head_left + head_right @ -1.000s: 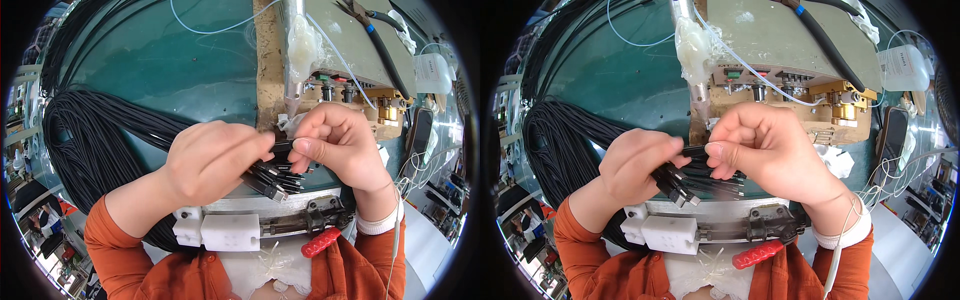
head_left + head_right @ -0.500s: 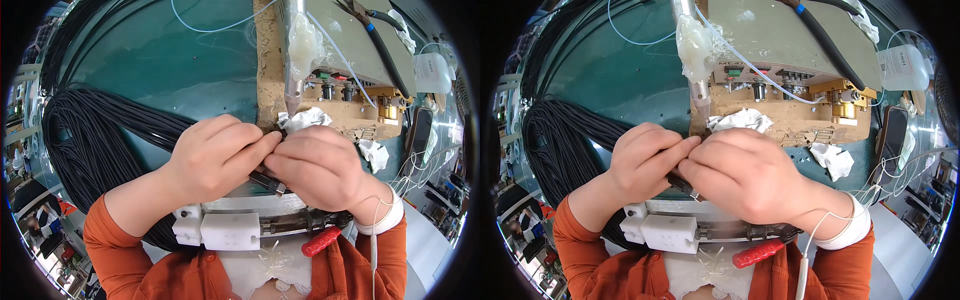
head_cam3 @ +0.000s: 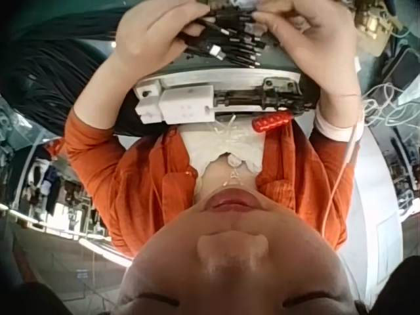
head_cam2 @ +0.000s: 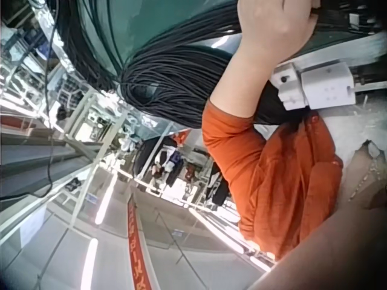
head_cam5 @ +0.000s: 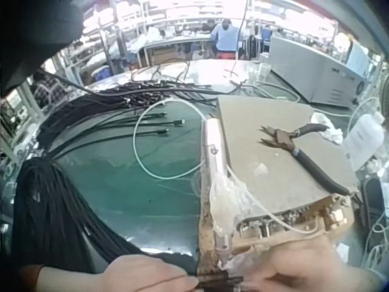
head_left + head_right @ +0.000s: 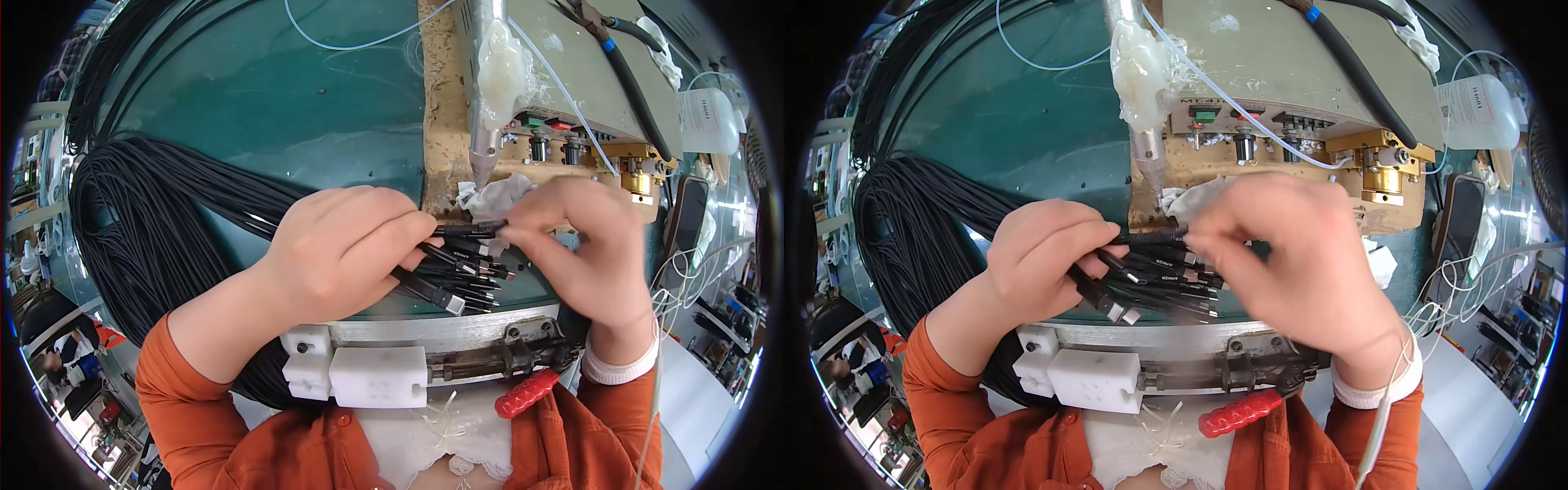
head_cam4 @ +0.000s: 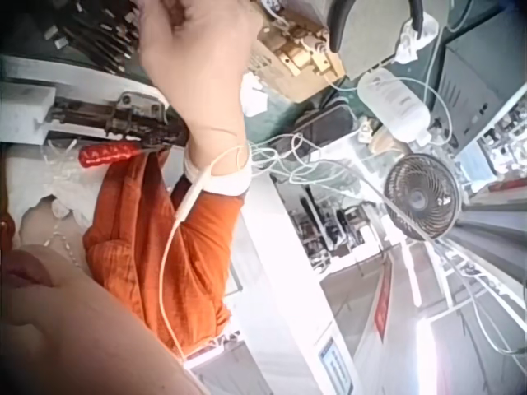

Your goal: The person processes cable ends using a lever clamping fixture, hangs the bundle on a rack, retrieves a new bundle of cables, and fits connector parts onto the cable ends by hand.

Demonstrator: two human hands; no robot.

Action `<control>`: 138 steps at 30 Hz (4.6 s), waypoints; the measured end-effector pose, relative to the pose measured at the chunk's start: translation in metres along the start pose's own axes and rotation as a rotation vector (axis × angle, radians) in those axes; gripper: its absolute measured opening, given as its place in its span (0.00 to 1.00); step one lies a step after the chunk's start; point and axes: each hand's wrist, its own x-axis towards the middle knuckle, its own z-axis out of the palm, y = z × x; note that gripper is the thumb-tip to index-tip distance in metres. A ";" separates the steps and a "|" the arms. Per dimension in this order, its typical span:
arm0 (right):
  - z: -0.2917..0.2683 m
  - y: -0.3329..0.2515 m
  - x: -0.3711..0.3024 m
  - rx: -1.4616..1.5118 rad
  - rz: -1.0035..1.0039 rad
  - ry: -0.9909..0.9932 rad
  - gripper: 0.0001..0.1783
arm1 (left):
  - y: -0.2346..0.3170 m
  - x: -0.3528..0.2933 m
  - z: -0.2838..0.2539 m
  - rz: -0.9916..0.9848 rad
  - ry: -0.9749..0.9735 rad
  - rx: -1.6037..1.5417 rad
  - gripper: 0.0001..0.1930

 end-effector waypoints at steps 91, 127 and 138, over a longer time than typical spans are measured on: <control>0.019 0.003 0.002 1.001 0.764 0.116 0.04 | 0.001 0.004 0.012 0.012 0.063 0.153 0.16; 0.029 0.006 -0.004 0.481 0.099 0.027 0.06 | 0.006 0.000 0.000 -0.064 -0.018 -0.151 0.09; 0.031 0.002 -0.007 0.081 -0.220 0.113 0.12 | 0.007 0.006 0.001 -0.048 -0.065 -0.099 0.12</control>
